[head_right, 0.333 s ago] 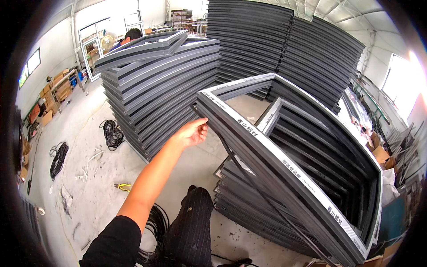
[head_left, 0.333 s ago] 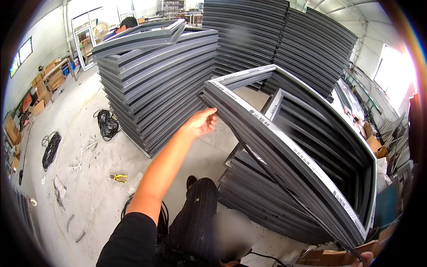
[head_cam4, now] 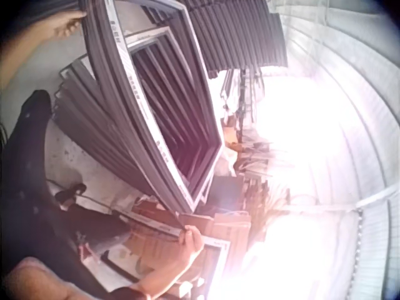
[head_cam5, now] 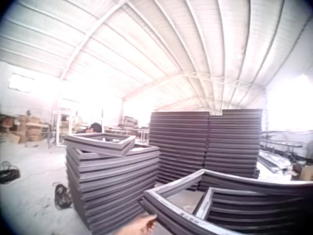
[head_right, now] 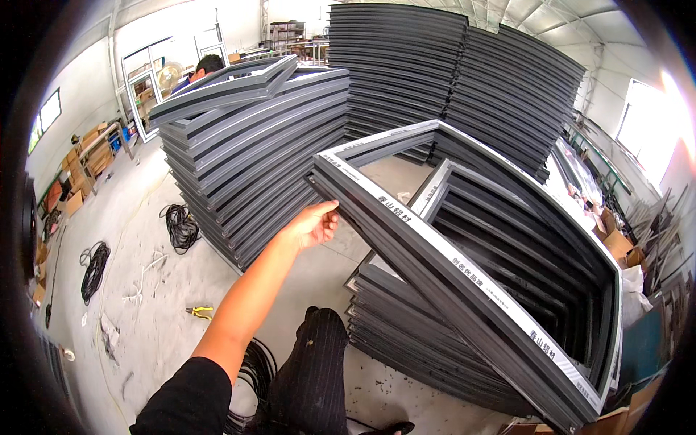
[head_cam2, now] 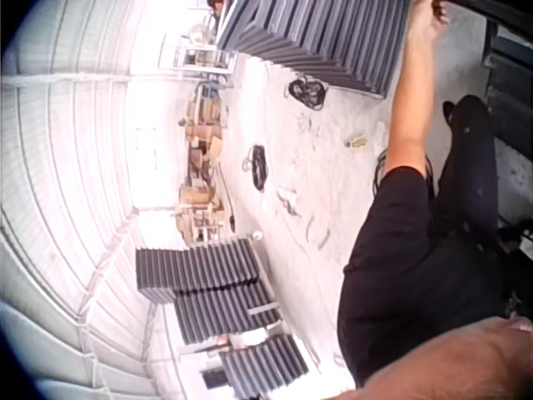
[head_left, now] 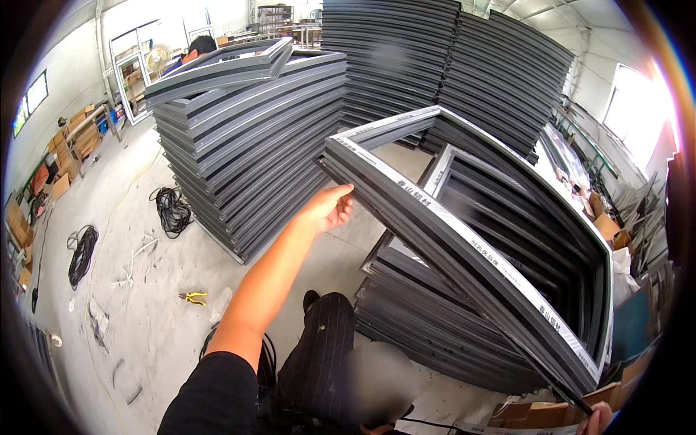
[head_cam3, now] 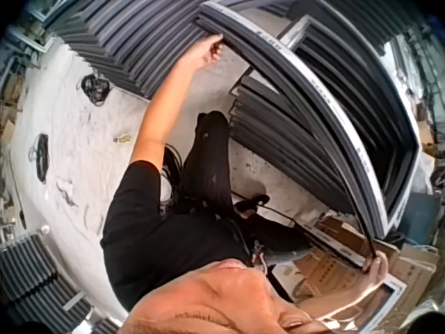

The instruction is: The person inserts a black rubber seal into the perimeter channel of an aluminum window frame by hand, using a pair of pliers to cut the seal to length.

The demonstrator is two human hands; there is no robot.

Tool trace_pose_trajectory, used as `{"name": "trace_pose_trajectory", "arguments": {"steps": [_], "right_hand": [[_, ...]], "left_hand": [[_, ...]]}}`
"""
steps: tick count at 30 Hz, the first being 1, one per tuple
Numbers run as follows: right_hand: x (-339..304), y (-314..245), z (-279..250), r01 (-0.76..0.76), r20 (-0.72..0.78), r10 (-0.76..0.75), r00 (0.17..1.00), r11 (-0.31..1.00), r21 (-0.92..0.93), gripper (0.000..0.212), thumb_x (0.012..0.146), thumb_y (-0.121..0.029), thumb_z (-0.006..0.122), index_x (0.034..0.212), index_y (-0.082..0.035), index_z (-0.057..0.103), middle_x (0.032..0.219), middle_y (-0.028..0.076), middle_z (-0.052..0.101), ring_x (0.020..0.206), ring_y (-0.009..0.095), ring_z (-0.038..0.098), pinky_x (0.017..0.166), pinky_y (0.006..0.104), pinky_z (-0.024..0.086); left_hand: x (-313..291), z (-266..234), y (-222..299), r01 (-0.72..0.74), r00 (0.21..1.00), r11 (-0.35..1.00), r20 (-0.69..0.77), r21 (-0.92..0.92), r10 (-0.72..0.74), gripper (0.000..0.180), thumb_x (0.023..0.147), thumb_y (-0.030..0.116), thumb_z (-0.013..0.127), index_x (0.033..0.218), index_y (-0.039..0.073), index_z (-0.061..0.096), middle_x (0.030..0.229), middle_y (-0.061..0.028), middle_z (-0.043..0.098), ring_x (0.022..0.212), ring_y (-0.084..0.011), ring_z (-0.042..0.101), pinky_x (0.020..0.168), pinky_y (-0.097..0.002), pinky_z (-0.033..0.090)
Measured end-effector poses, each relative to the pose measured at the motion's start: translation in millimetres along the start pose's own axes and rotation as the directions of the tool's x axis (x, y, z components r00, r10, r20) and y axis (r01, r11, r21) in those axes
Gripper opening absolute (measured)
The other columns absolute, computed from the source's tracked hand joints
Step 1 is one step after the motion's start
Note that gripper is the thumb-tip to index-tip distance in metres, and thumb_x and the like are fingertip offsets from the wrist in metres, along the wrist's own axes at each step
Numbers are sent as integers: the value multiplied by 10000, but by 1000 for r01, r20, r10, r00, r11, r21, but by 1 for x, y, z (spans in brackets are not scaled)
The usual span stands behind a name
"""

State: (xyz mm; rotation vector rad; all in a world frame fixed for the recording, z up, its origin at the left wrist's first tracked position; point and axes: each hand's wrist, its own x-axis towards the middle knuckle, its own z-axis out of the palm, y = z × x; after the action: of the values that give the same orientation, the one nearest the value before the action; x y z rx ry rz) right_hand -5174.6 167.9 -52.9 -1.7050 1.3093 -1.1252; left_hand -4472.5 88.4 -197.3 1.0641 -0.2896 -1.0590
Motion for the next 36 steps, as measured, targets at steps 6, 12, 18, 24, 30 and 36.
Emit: {"name": "trace_pose_trajectory", "arguments": {"steps": [6, 12, 18, 24, 30, 36], "right_hand": [[34, 20, 19, 240, -53, -347, 936, 743, -625, 187, 951, -117, 534, 1006, 35, 628, 805, 58, 612, 624, 110, 482, 558, 239, 397], [79, 53, 19, 371, 133, -587, 799, 308, -876, 86, 915, -55, 480, 961, 16, 496, 1013, 164, 512, 954, 300, 497, 880, 351, 383], [103, 96, 22, 273, -25, -365, 931, 740, -615, 184, 989, -152, 431, 1032, 6, 516, 1016, 117, 554, 968, 227, 517, 905, 316, 376], [108, 92, 22, 226, -60, -306, 950, 807, -546, 215, 987, -182, 451, 1007, 5, 554, 983, 76, 564, 874, 165, 494, 815, 260, 373], [102, 58, 16, 153, 54, -147, 988, 981, -118, 279, 918, -255, 519, 959, 9, 601, 1030, 64, 588, 774, 96, 435, 750, 204, 328], [100, 55, 16, 119, 48, -119, 992, 993, 1, 317, 883, -293, 541, 909, 18, 593, 981, 74, 568, 717, 79, 387, 664, 217, 277]], "left_hand": [[-10, 7, -10, -100, 994, 991, -25, 85, 102, 186, 896, 202, 617, 767, 114, 516, 643, 10, 514, 546, -92, 451, 463, -221, 343], [-20, 14, -19, -64, 993, 997, 99, 52, 59, 180, 890, 227, 637, 834, 96, 527, 664, 19, 501, 568, -87, 444, 473, -232, 330], [-24, 23, -30, -36, 995, 999, 91, 41, 32, 184, 883, 193, 641, 813, 97, 500, 655, 24, 470, 564, -77, 411, 463, -212, 302], [-33, 29, -37, 70, 986, 995, 157, -71, -58, 241, 859, 272, 681, 823, 110, 507, 691, 10, 513, 590, -92, 456, 456, -219, 318], [-33, 35, -48, -64, 988, 995, 133, -80, 74, 221, 859, 247, 682, 811, 126, 504, 671, 25, 511, 568, -80, 451, 478, -211, 333], [-40, 44, -43, -79, 997, 996, 30, 50, 77, 241, 866, 251, 675, 806, 126, 478, 630, 39, 478, 535, -65, 425, 481, -207, 333]]}}
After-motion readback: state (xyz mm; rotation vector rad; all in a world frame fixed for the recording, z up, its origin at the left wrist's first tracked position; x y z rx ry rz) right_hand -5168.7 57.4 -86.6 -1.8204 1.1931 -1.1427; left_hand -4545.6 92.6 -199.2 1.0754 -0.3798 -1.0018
